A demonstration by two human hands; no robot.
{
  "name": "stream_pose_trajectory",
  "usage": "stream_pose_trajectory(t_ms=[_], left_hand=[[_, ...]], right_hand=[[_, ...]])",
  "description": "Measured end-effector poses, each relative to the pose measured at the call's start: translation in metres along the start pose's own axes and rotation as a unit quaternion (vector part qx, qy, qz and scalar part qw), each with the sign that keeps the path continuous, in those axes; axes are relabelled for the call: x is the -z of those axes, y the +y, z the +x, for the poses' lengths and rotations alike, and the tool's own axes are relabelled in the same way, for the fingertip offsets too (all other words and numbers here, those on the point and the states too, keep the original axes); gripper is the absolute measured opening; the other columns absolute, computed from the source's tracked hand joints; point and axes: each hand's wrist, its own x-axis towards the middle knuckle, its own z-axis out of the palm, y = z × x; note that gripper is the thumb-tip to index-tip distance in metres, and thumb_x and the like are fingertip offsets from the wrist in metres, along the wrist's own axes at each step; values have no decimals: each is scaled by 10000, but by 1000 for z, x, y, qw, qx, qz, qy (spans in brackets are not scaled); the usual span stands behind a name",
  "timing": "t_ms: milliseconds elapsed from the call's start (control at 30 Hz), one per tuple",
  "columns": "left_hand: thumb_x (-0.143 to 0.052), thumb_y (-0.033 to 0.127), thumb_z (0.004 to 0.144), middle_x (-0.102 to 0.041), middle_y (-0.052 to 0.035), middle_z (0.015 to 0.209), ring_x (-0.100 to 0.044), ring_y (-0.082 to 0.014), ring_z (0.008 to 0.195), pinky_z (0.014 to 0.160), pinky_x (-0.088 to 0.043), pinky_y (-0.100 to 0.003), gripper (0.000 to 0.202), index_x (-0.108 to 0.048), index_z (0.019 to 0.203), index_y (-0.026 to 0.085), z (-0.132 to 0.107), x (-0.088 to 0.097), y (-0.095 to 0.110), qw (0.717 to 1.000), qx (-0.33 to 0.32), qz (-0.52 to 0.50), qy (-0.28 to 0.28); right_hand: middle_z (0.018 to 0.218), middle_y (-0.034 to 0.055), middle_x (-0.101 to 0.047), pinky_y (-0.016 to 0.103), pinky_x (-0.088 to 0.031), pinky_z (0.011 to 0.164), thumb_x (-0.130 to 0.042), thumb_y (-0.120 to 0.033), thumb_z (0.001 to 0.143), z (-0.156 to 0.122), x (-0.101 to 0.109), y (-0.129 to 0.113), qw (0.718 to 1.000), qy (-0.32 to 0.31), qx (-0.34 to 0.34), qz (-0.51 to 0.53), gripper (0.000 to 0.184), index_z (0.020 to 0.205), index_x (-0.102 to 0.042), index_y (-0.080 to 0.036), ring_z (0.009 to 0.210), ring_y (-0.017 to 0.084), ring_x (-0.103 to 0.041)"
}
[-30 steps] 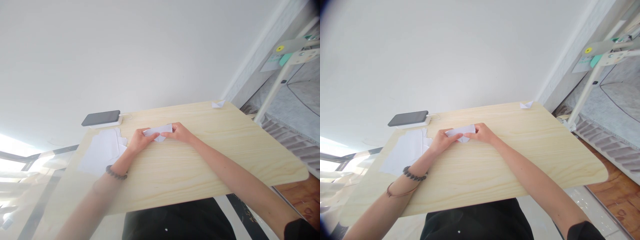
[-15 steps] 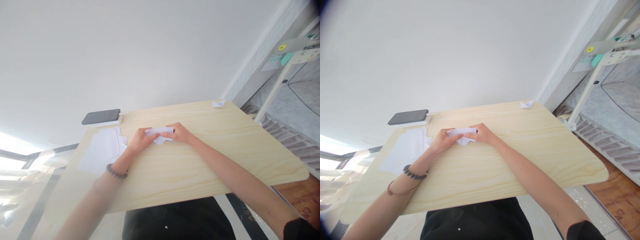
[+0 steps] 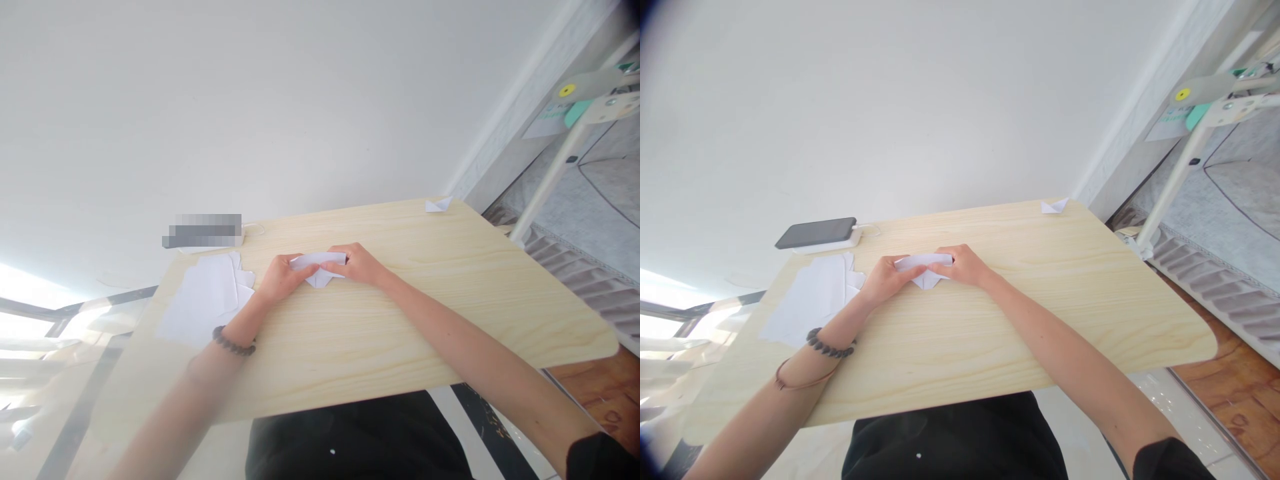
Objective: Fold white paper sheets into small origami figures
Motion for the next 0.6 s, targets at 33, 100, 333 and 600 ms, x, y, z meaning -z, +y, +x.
stream_pose_trajectory(t_ms=[33, 100, 333, 600], left_hand=[[-574, 477, 662, -491, 19, 522, -359, -74, 469, 429, -262, -193, 356, -613, 653, 124, 0, 0, 1, 1000, -2, 0, 2], [-573, 477, 661, -507, 16, 528, -376, -79, 474, 432, -268, -195, 353, -614, 651, 127, -1, -1, 1, 1000, -4, -3, 5], [-574, 442, 664, -522, 16, 531, -384, -84, 471, 435, -281, -198, 321, -622, 649, 125, -1, -1, 2, 1000, -12, -14, 1], [-548, 443, 685, -505, 21, 530, -382, -80, 479, 443, -284, -194, 341, -641, 683, 115, -1, 0, 0, 1000, -15, 10, -3]], right_hand=[[555, -30, -465, 194, -270, 477, -521, -404, 709, 0, 0, 0, 1000, -1, -1, 0, 280, 703, -594, -134, 514, 71, -387], [554, -29, -467, 196, -270, 480, -520, -400, 709, 0, 0, -1, 1000, -2, -2, 4, 275, 700, -597, -136, 515, 72, -387], [603, -20, -512, 202, -286, 508, -518, -367, 708, 0, 0, -4, 1000, -4, -5, 13, 245, 702, -601, -136, 535, 75, -402], [575, -28, -480, 200, -279, 490, -510, -386, 716, 0, 0, -2, 1000, -8, 4, 10, 262, 690, -595, -139, 527, 72, -393]])
